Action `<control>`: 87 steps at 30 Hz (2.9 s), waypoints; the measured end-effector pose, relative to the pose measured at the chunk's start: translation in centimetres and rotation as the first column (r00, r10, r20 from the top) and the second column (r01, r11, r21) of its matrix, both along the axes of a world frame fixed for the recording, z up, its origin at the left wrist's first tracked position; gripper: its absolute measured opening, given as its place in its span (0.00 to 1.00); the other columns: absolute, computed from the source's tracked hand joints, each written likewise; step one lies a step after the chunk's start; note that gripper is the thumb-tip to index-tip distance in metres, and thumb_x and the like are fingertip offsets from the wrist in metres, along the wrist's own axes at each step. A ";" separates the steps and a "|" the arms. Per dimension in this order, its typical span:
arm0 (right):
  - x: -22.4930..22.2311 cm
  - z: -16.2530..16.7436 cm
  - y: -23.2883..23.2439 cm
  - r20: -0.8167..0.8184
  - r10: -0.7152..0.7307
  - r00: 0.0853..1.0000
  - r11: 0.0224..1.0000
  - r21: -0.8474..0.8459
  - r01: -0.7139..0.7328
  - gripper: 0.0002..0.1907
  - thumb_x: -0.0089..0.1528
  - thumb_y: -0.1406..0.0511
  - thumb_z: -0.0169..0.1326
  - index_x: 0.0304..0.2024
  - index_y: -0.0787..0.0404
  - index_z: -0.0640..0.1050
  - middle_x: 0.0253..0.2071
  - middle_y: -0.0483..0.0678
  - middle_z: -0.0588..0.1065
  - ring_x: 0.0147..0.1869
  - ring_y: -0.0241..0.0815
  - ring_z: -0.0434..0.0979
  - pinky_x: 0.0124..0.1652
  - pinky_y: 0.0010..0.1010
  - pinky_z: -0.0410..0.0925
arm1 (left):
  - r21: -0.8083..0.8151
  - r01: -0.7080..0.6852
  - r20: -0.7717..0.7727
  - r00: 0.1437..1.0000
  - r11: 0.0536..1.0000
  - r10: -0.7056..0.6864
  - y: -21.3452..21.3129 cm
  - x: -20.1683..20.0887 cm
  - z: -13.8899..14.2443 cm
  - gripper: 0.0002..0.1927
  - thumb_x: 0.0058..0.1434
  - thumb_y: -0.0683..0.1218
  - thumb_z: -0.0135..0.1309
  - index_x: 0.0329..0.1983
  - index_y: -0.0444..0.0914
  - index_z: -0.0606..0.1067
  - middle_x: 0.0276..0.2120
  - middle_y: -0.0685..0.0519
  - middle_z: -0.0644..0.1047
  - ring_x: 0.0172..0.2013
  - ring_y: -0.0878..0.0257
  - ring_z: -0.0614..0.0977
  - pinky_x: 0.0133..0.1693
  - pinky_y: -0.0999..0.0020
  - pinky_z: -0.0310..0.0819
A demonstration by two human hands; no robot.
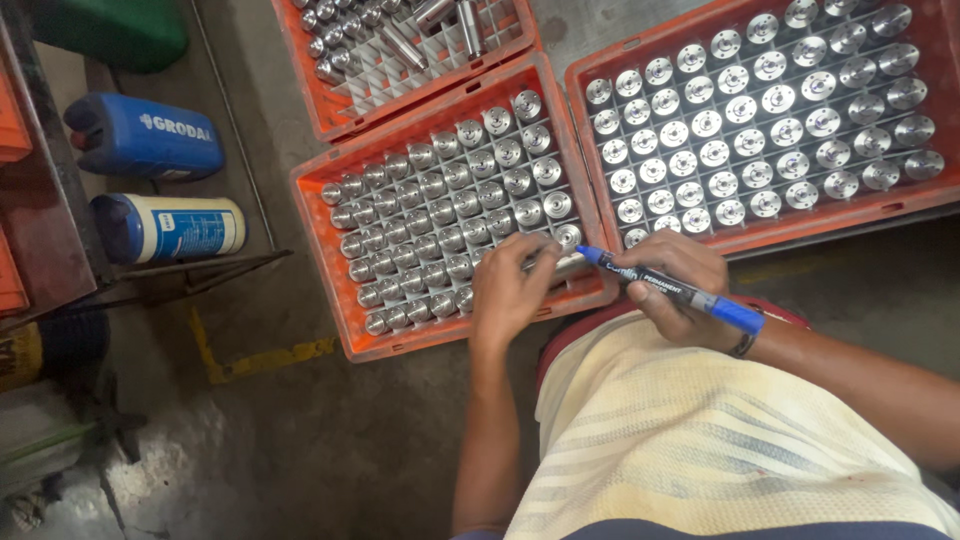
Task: The person repeatedly picks small cylindrical metal parts from an orange crate, marks each with a blue marker, and returns them to the crate. The camera is head-mounted and shows the hands and crates from above.
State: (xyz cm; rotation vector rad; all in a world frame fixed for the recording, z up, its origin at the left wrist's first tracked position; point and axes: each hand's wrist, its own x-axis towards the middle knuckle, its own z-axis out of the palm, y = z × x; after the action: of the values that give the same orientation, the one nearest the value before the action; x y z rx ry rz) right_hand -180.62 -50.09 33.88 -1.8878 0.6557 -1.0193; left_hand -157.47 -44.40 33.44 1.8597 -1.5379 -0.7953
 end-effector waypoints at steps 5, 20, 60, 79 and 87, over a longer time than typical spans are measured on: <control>-0.2 0.0 -0.2 -0.020 -0.013 1.000 1.000 0.026 0.014 0.10 0.64 0.67 0.53 0.45 0.68 0.78 0.37 0.54 0.78 0.39 0.47 0.81 0.40 0.35 0.71 | 0.157 -0.147 -0.193 0.965 0.977 0.176 1.2 2.5 1.7 0.13 0.64 0.48 0.56 0.45 0.36 0.82 0.39 0.47 0.83 0.36 0.53 0.86 0.40 0.64 0.78; 1.1 0.9 -0.3 -0.044 0.042 0.998 0.999 0.011 -0.041 0.09 0.64 0.67 0.54 0.46 0.65 0.78 0.36 0.51 0.79 0.39 0.45 0.81 0.40 0.34 0.72 | -0.130 -0.152 -0.395 0.914 0.980 0.089 3.4 7.9 -0.9 0.21 0.57 0.56 0.67 0.46 0.39 0.76 0.39 0.53 0.76 0.40 0.62 0.80 0.44 0.65 0.78; 2.4 -0.1 0.6 -0.058 0.087 0.995 0.996 0.029 -0.085 0.12 0.62 0.69 0.56 0.47 0.67 0.78 0.38 0.54 0.78 0.39 0.46 0.81 0.39 0.34 0.72 | 0.136 0.047 0.013 0.999 0.990 -0.049 2.0 1.7 3.6 0.22 0.49 0.45 0.63 0.49 0.37 0.80 0.42 0.45 0.81 0.43 0.47 0.82 0.45 0.54 0.74; 1.8 0.7 0.3 -0.047 0.052 0.998 0.998 -0.023 -0.053 0.11 0.62 0.68 0.56 0.46 0.66 0.78 0.39 0.55 0.79 0.42 0.49 0.82 0.42 0.35 0.72 | -0.089 -0.267 0.324 0.903 0.960 0.282 -2.0 5.7 -2.2 0.22 0.40 0.52 0.72 0.36 0.37 0.81 0.33 0.48 0.80 0.32 0.52 0.83 0.37 0.56 0.78; 4.0 2.2 -0.2 -0.107 0.211 0.972 0.921 -0.310 -0.234 0.11 0.54 0.68 0.61 0.40 0.61 0.79 0.33 0.47 0.77 0.35 0.46 0.77 0.39 0.39 0.68 | 0.247 -0.469 -0.945 0.078 0.848 0.318 -0.8 3.2 -2.5 0.17 0.67 0.52 0.48 0.49 0.36 0.75 0.38 0.52 0.82 0.33 0.65 0.81 0.33 0.69 0.76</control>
State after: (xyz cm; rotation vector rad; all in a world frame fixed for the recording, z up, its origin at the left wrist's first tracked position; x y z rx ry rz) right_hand -176.64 -50.26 36.05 -2.2329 0.3148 -0.9567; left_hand -154.24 -45.21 30.97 1.0309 -0.1525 -1.2034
